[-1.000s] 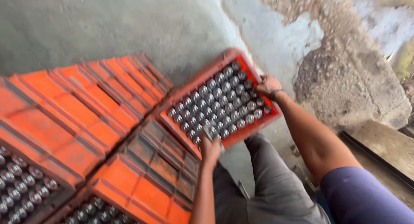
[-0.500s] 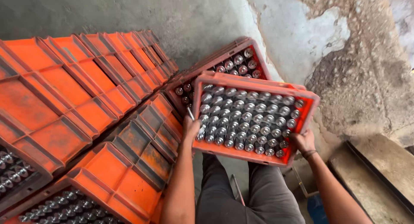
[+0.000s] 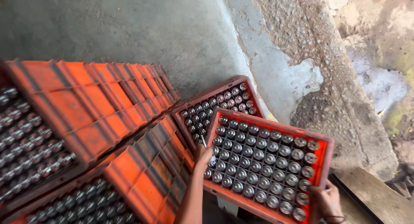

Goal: The person picks up small cylindrical metal parts from a red crate, briefly inspects them, and places them into another crate. The person repeats this process across multiple crates in a warehouse setting.

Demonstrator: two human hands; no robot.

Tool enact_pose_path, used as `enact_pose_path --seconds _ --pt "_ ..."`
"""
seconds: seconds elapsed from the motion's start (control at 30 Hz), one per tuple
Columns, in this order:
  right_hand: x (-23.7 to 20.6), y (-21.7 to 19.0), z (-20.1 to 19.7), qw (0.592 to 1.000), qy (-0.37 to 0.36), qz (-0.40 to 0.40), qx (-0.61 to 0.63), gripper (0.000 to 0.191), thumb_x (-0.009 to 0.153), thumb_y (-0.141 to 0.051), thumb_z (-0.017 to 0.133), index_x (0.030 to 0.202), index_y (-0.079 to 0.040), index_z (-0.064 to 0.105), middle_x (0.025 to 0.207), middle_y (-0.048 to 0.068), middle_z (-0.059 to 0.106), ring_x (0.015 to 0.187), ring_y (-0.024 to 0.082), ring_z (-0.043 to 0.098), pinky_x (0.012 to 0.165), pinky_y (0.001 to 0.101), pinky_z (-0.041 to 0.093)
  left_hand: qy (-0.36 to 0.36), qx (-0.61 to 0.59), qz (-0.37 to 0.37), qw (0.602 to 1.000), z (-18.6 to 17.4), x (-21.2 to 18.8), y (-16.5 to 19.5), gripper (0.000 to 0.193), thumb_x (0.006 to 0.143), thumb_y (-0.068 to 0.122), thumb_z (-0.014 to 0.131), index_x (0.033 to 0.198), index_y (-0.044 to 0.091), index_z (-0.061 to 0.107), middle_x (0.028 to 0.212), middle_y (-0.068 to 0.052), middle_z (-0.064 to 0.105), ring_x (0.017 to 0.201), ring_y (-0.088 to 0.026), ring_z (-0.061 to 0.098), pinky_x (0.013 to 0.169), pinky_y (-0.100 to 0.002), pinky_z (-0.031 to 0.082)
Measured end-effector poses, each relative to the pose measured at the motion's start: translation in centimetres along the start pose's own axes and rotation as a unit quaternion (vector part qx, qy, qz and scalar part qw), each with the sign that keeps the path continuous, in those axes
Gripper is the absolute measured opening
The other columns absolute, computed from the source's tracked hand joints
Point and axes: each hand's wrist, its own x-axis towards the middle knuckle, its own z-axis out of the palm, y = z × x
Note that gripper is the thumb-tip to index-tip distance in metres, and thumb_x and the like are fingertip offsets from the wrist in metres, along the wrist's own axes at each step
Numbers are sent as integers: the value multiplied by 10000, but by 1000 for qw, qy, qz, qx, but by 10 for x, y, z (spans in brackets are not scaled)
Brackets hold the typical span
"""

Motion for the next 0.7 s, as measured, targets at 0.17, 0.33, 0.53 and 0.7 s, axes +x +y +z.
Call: enact_pose_path --seconds 0.17,0.33,0.53,0.7 --pt "-55 18 -61 998 20 -10 66 362 722 -38 707 1082 -5 727 877 114 747 735 220 670 679 357 537 -15 -84 93 992 -37 -106 -41 370 763 84 599 1112 -35 631 928 -174 705 838 -281 720 706 -440 559" --pt "-105 -10 -72 997 26 -65 -37 267 758 -50 689 1020 -35 740 854 99 737 732 215 673 695 355 534 -18 -26 217 976 -106 -187 -74 358 784 84 659 1101 -51 561 891 -171 567 827 -357 618 706 -508 496" --pt "-146 -60 -30 974 -27 -168 -152 169 801 -66 667 945 -72 756 828 82 725 728 210 678 714 352 530 82 -177 282 939 -191 -226 -165 276 781 104 668 997 -41 576 818 -117 601 699 -247 637 599 -449 524" --pt "-201 -89 58 895 -109 -347 -258 130 837 -79 649 883 -102 769 806 67 716 725 205 681 730 351 527 50 -325 110 938 -268 -209 -289 226 827 91 611 1044 44 568 787 -84 603 604 -190 586 521 -393 482"
